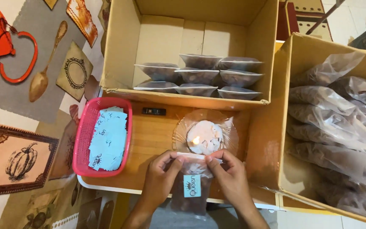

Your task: Sealing small plastic bags containing food items using a candle flame as a heat source.

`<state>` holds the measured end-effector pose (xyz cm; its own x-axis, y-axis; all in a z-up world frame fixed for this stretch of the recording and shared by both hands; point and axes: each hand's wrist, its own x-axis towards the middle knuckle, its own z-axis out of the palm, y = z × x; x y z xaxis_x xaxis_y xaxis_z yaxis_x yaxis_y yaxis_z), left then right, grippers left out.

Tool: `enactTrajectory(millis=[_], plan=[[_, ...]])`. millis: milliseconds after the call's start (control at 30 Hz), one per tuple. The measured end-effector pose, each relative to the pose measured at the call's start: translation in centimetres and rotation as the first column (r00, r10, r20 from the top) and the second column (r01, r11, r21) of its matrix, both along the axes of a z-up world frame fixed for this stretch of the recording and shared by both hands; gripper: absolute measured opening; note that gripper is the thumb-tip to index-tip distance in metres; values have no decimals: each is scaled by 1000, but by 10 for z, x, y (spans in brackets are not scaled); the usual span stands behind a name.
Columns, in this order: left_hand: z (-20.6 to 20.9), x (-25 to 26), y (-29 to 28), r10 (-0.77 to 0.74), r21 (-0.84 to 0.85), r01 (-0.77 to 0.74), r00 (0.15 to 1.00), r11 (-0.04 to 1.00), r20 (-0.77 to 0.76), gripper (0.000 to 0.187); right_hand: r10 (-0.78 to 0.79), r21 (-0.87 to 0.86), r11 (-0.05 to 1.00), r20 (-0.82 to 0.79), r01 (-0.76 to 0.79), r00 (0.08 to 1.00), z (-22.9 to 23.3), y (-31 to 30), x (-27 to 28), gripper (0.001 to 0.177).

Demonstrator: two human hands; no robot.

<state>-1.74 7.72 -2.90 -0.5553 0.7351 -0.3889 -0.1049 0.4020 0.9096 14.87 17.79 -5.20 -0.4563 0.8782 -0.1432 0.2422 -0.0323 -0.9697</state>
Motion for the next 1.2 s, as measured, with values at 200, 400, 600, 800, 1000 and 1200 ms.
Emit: enactTrajectory(millis=[200,400,600,800,1000,1200], plan=[[0,-22,12,-19,-25,15,991,1000,-131,21,120,-93,989,55,-114,991,4,8,-5,31],[31,-28,34,-163,-302,83,954,950,-251,29,148,-230,963,15,-141,989,-5,12,-3,29],[46,-30,53,-275,-484,95,908,870,-317,32,115,-306,947,46,-95,992,-9,14,-1,25],[32,-28,55,-312,-429,132,870,894,-382,35,124,-336,935,12,-113,992,-21,15,5,27],[38,-25,58,-331,-429,164,875,888,-352,36,131,-368,920,-31,-133,991,-31,13,14,28],[31,-22,55,-339,-394,183,862,901,-377,38,79,-444,889,-98,-115,992,-37,8,19,31]])
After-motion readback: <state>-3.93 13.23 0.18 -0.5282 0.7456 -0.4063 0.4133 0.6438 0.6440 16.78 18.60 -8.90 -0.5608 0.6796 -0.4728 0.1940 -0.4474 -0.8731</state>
